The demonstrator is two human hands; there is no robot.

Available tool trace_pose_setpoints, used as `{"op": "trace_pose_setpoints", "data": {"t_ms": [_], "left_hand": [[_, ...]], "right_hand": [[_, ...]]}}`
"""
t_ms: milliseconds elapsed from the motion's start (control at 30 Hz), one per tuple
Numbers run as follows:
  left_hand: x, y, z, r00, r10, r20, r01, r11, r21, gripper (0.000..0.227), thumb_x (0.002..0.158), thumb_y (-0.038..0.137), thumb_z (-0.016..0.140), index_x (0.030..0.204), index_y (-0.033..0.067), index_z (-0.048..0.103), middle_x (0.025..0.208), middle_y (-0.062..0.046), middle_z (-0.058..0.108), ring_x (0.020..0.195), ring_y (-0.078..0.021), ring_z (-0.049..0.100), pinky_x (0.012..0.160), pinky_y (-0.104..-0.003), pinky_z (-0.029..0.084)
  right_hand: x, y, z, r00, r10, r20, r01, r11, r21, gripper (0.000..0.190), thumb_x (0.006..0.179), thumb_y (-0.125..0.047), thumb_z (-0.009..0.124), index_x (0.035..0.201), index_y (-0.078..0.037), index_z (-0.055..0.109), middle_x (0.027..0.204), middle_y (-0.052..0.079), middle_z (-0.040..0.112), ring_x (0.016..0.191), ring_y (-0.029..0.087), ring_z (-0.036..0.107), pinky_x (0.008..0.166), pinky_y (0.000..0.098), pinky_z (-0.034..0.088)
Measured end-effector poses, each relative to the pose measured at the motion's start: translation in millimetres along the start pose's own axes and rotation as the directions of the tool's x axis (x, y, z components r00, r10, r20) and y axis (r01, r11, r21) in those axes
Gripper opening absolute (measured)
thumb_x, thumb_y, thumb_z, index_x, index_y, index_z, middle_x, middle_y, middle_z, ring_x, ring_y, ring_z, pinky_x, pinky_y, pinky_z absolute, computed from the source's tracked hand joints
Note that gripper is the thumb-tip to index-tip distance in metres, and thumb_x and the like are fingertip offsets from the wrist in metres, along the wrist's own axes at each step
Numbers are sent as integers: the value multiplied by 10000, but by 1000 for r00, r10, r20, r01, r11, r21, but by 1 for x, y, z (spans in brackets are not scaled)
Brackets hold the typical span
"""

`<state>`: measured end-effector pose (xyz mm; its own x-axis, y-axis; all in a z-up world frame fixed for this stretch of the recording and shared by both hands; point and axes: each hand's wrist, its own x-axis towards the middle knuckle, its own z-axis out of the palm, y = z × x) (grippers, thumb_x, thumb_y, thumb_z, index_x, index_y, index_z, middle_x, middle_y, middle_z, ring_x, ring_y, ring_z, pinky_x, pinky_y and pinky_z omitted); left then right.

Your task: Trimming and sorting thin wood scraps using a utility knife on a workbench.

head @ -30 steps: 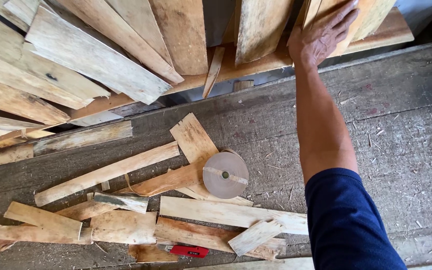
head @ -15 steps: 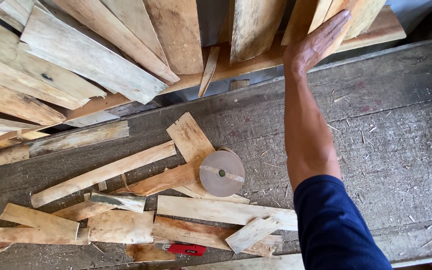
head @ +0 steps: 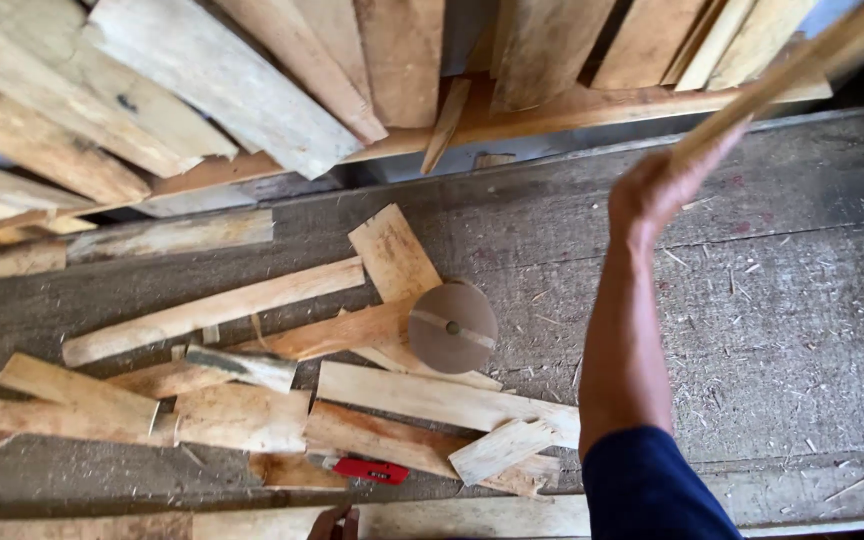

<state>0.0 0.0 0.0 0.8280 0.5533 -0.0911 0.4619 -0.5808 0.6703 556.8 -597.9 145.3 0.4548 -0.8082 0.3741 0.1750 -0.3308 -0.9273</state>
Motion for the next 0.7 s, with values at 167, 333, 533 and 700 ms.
{"op": "trace_pose_setpoints", "data": {"t_ms": [167, 333, 533, 700], "left_hand": [[13, 109, -8, 998, -19, -57, 13, 994, -107, 254, 800, 227, 787, 985, 53, 785, 657, -59, 752, 463, -120, 608, 455, -296, 514], [11, 179, -34, 1000, 28, 14, -27, 996, -83, 203, 887, 204, 753, 1011, 46, 783, 734, -42, 745, 584, -88, 578, 559, -257, 505], [4, 173, -67, 1000, 17, 2, -16, 963, -269, 215, 891, 177, 742, 1049, 34, 773, 761, -46, 735, 599, -80, 534, 550, -250, 470], [-17, 131, -131, 995, -90, -32, 80, 968, -238, 178, 914, 149, 727, 1042, 33, 771, 758, -85, 735, 639, -110, 593, 604, -274, 487]], "right_hand": [[-80, -47, -81, 930, 251, 269, -249, 968, -42, 267, 1004, 8, 480, 1269, 43, 474, 1188, 257, 529, 1009, 288, 501, 868, 501, 455], [-152, -138, -109, 682, 443, 582, -731, 422, 536, 516, 869, -38, 599, 1369, -89, 483, 1248, 98, 605, 1131, 236, 609, 984, 439, 570], [-251, -180, -109, 424, 240, 873, -899, 233, 372, 502, 912, -30, 611, 1405, -47, 519, 1273, 112, 614, 1195, 286, 593, 1040, 463, 512], [-344, -261, -110, 274, 145, 951, -940, 249, 233, 486, 954, -13, 586, 1430, -18, 492, 1332, 111, 618, 1256, 267, 592, 1103, 434, 482]]}}
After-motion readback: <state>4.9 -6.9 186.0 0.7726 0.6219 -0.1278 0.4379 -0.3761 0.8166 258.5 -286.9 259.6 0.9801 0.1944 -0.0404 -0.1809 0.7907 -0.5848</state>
